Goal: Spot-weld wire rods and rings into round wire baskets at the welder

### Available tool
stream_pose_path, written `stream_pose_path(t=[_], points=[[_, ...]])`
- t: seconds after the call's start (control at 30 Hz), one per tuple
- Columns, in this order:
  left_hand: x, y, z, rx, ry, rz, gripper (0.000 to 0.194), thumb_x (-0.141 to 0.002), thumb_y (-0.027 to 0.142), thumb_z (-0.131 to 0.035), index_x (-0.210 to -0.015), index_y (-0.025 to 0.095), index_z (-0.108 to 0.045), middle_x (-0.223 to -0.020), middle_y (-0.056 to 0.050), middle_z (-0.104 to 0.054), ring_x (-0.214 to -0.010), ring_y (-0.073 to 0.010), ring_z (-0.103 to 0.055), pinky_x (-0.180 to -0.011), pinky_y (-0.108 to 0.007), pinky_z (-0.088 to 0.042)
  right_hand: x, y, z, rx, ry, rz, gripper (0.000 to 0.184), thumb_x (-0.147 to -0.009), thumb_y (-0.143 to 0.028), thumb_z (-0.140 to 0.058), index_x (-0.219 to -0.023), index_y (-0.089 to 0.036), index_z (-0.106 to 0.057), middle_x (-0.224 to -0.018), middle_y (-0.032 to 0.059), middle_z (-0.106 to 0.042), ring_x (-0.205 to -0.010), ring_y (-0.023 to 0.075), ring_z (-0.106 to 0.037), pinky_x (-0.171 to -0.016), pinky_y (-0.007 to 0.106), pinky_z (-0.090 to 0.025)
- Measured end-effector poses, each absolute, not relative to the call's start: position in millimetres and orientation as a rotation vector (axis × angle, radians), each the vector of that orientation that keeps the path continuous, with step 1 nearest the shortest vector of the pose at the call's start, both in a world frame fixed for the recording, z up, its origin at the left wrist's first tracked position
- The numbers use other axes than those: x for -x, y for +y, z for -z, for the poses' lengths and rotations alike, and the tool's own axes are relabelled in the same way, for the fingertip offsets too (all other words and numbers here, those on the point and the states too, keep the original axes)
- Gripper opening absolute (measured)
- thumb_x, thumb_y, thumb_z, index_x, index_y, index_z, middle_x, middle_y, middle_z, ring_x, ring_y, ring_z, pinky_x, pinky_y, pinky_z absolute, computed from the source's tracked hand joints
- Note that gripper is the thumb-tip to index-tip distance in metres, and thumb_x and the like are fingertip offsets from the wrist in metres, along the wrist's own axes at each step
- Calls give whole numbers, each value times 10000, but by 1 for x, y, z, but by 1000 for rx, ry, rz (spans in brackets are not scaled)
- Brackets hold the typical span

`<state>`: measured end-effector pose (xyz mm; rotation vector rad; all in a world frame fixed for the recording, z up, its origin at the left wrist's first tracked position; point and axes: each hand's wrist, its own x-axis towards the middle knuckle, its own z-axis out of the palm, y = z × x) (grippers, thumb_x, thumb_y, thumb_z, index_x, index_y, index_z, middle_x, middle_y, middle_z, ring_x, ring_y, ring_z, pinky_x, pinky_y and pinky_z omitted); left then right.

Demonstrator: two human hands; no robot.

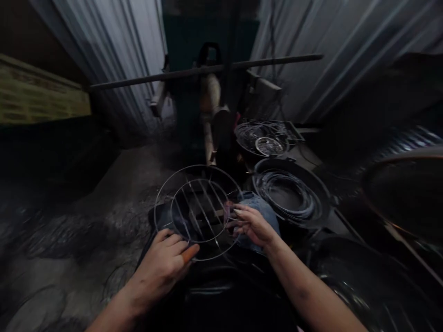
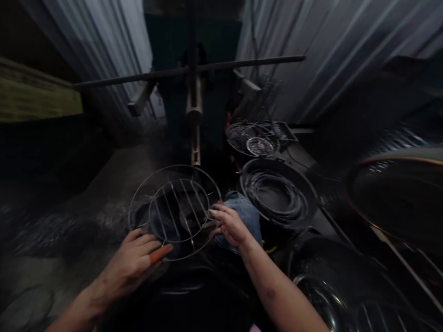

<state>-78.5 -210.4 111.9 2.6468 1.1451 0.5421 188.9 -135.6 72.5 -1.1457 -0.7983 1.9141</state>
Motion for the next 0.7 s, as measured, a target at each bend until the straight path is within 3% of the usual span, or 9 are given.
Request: stream_pose_path(t=[0.07, 0.13, 0.23, 0.33, 0.4, 0.47, 0.57, 0.7], points=[[87, -196, -103, -2444, 1078, -634, 278, -918, 318, -472, -1135, 305, -646, -740, -2, -664, -689, -140, -601, -744, -316, -459, -198, -137, -66, 1171, -856, -1990, 434, -734, -524, -670, -932, -144, -598, -803, 76, -663, -585, 194, -665, -418, 247, -493], [91, -177, -90, -2133, 1161, -661, 278, -894, 387, -501, -1105, 342, -676, -795, -7, -698, -709, -147, -641, -686, -264, -508, -208, -137, -54, 1219, -939, -2003, 470, -712, -566, -683, -869, -129, -610, -735, 62, -653, -527, 172, -643, -397, 226, -475], [86, -149, -78, -1764, 1253, -546, 318, -838, 504, -529, -1021, 335, -727, -952, -24, -726, -833, -207, -683, -708, -270, -559, -223, -132, -35, 1333, -1011, -1749, 407, -629, -440, -769, -851, -137, -612, -608, 3, -617, -488, 153, -618, -398, 203, -466], [68, -129, -82, -1647, 1258, -435, 379, -795, 561, -550, -1017, 315, -734, -1019, -25, -720, -925, -239, -675, -777, -303, -564, -249, -117, -23, 1537, -1020, -1395, 385, -738, -363, -652, -1041, -134, -590, -704, 29, -667, -525, 175, -646, -405, 226, -485], [54, -121, -89, -1666, 1257, -432, 394, -789, 558, -562, -1033, 298, -728, -1046, -26, -712, -960, -235, -664, -826, -311, -550, -274, -103, -19, 1858, -1146, -1094, 399, -829, -316, -538, -1179, -124, -551, -842, 71, -697, -633, 199, -684, -478, 265, -535], [42, -118, -91, -1721, 1329, -525, 420, -781, 555, -577, -1061, 274, -717, -1068, -37, -698, -971, -228, -656, -853, -312, -537, -304, -87, -14, 2168, -1272, -774, 413, -867, -256, -486, -1258, -132, -531, -985, 105, -695, -855, 226, -690, -667, 308, -571], [35, -126, -80, -1888, 1589, -803, 464, -782, 585, -565, -1096, 269, -694, -1122, -50, -650, -1012, -234, -628, -905, -343, -508, -348, -70, 0, 2420, -1318, -613, 384, -815, -135, -539, -1191, -148, -617, -1168, 155, -635, -1161, 288, -557, -941, 378, -473], [44, -149, -45, -2353, 1639, -852, 689, -684, 659, -631, -1253, 273, -588, -1235, -87, -583, -1141, -325, -533, -1007, -490, -406, -377, -58, 23, 2698, -1354, -680, 209, -765, -77, -607, -948, -92, -707, -1066, 216, -659, -1085, 337, -596, -904, 433, -474]])
